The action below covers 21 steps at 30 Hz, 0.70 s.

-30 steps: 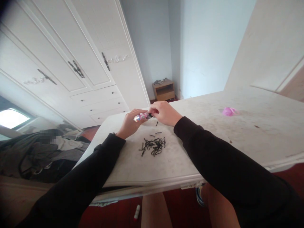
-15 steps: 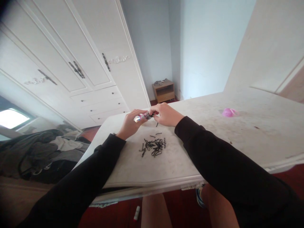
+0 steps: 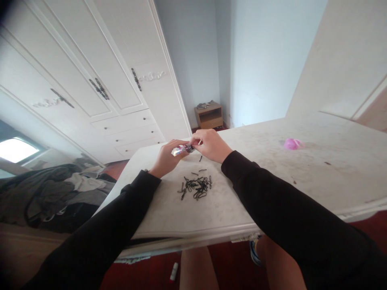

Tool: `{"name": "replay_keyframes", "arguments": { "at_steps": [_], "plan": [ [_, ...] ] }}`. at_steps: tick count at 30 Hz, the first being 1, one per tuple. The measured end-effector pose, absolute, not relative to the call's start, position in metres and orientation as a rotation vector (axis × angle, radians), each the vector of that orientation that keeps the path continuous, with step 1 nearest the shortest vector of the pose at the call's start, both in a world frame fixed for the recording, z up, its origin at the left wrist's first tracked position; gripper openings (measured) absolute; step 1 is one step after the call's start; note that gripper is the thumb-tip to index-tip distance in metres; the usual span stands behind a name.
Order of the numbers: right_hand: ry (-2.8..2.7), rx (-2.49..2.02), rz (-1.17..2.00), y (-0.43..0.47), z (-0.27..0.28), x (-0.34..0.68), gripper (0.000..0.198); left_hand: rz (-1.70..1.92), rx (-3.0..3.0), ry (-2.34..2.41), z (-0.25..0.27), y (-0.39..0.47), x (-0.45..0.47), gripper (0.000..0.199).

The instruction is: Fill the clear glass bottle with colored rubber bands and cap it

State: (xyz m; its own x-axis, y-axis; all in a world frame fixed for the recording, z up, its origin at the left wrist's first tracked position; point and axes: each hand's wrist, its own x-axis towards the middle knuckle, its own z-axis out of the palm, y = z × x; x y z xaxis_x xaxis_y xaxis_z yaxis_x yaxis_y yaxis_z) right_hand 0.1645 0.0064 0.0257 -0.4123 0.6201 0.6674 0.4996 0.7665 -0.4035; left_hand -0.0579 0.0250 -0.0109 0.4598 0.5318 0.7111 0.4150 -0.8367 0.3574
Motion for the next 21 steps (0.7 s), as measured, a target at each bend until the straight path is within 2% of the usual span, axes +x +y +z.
{"name": "replay_keyframes", "arguments": {
  "at_steps": [21],
  "plan": [
    [-2.112,-0.784,0.000,-0.0004,0.0332,0.1695,0.013,1.369,2.502,0.867,-0.0136,0.0290,-0.0598,0.028]
  ]
}}
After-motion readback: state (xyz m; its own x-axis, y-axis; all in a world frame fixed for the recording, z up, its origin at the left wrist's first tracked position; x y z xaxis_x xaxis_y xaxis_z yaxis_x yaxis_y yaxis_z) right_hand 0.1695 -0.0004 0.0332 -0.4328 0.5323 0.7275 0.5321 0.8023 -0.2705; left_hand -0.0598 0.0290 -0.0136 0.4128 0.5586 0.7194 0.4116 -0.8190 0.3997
